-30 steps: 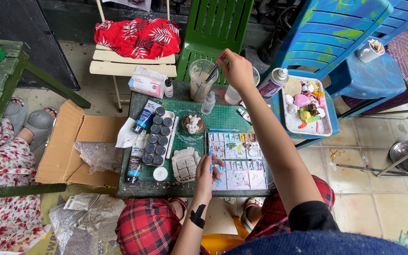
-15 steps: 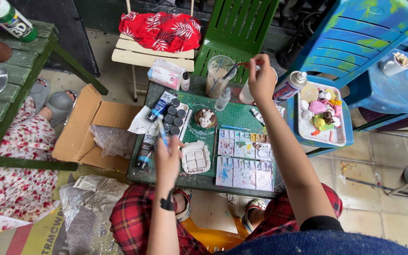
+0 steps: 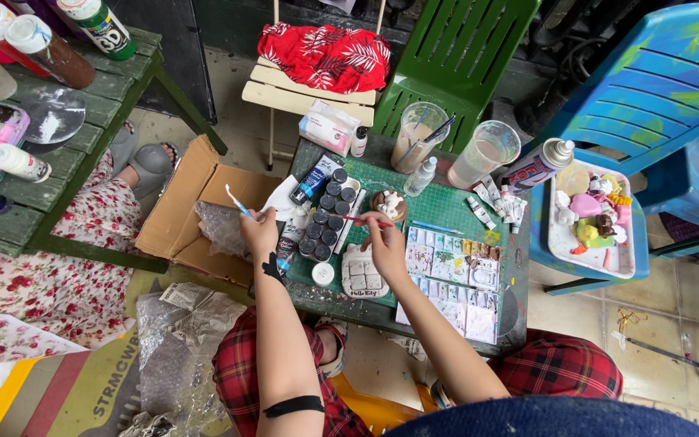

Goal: The person sits at a low table painting small plaster figurines with brushes, dipping the brush into water and paint palettes and stroking color onto the figurines. They also squeeze blue paint from a tube into a small cap and continue painting the figurines with the brush.

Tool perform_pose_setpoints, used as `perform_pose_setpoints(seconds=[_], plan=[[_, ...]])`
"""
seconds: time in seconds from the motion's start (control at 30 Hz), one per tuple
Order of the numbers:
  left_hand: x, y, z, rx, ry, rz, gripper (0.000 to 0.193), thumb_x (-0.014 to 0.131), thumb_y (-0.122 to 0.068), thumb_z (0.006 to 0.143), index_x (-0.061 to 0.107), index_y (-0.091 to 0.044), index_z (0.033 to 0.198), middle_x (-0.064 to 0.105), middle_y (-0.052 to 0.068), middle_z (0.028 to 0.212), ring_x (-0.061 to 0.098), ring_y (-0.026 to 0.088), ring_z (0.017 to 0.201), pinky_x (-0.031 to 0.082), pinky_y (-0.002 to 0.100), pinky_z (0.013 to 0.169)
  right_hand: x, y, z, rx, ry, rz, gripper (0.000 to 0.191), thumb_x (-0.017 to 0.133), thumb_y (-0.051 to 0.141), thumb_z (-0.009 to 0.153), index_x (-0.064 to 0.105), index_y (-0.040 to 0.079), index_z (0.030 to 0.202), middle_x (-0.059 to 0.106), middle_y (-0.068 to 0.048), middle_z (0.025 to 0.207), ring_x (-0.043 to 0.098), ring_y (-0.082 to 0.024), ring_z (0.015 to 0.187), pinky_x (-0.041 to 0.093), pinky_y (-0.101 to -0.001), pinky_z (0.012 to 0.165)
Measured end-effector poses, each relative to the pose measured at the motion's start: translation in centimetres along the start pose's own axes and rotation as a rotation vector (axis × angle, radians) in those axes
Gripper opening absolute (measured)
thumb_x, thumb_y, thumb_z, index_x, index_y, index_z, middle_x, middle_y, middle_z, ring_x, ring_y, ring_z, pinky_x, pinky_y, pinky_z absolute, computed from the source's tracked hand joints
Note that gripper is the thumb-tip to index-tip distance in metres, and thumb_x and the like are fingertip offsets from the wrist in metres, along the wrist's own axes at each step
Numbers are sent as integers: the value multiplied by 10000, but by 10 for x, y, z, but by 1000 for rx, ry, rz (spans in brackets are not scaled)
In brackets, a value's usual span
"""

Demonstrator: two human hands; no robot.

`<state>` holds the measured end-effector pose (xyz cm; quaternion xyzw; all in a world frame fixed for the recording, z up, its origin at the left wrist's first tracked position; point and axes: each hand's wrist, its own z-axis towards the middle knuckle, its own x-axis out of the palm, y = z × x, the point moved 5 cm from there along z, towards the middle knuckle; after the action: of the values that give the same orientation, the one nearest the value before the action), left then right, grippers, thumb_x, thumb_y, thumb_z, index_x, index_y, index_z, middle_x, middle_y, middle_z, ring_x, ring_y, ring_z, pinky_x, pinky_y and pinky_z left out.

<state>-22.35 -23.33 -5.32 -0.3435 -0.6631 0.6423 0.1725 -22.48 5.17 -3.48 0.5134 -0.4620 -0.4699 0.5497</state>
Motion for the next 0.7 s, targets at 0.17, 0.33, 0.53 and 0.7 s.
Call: perform_pose_setpoints(seconds=[0.17, 0.33, 0.53, 0.7], plan=[[9, -12, -19, 36, 135, 76, 359, 758, -164, 891, 523, -3, 1109, 686, 144, 864, 670, 242, 786, 525, 352, 743, 46, 6, 23, -14, -8, -300, 235, 525, 214, 1062, 691, 49, 1072, 784, -56, 919, 630, -123, 584, 505, -280, 564], [16, -22, -29, 230, 179, 58, 142, 561, -88, 928, 614, -66, 1058, 759, 86, 971, 756, 262, 887, 562, 406, 769, 66, 26, 38, -142, -27, -543, 245, 548, 270, 1048, 713, 91, 1028, 767, -87, 839, 736, -242, 697, 539, -360, 636], [21, -17, -32, 394, 195, 316, 130, 678, -37, 889, 568, -3, 948, 671, 264, 871, 629, 494, 907, 488, 536, 738, 77, 35, 59, -164, -5, -675, 235, 552, 290, 1043, 728, 140, 1004, 759, -73, 795, 730, -285, 724, 542, -398, 655], [22, -18, -33, 370, 201, 408, 141, 692, -36, 883, 566, 7, 928, 677, 247, 885, 645, 479, 893, 489, 537, 731, 79, 39, 59, -120, 16, -643, 237, 535, 285, 1042, 713, 143, 980, 772, -29, 799, 741, -271, 741, 551, -395, 664]])
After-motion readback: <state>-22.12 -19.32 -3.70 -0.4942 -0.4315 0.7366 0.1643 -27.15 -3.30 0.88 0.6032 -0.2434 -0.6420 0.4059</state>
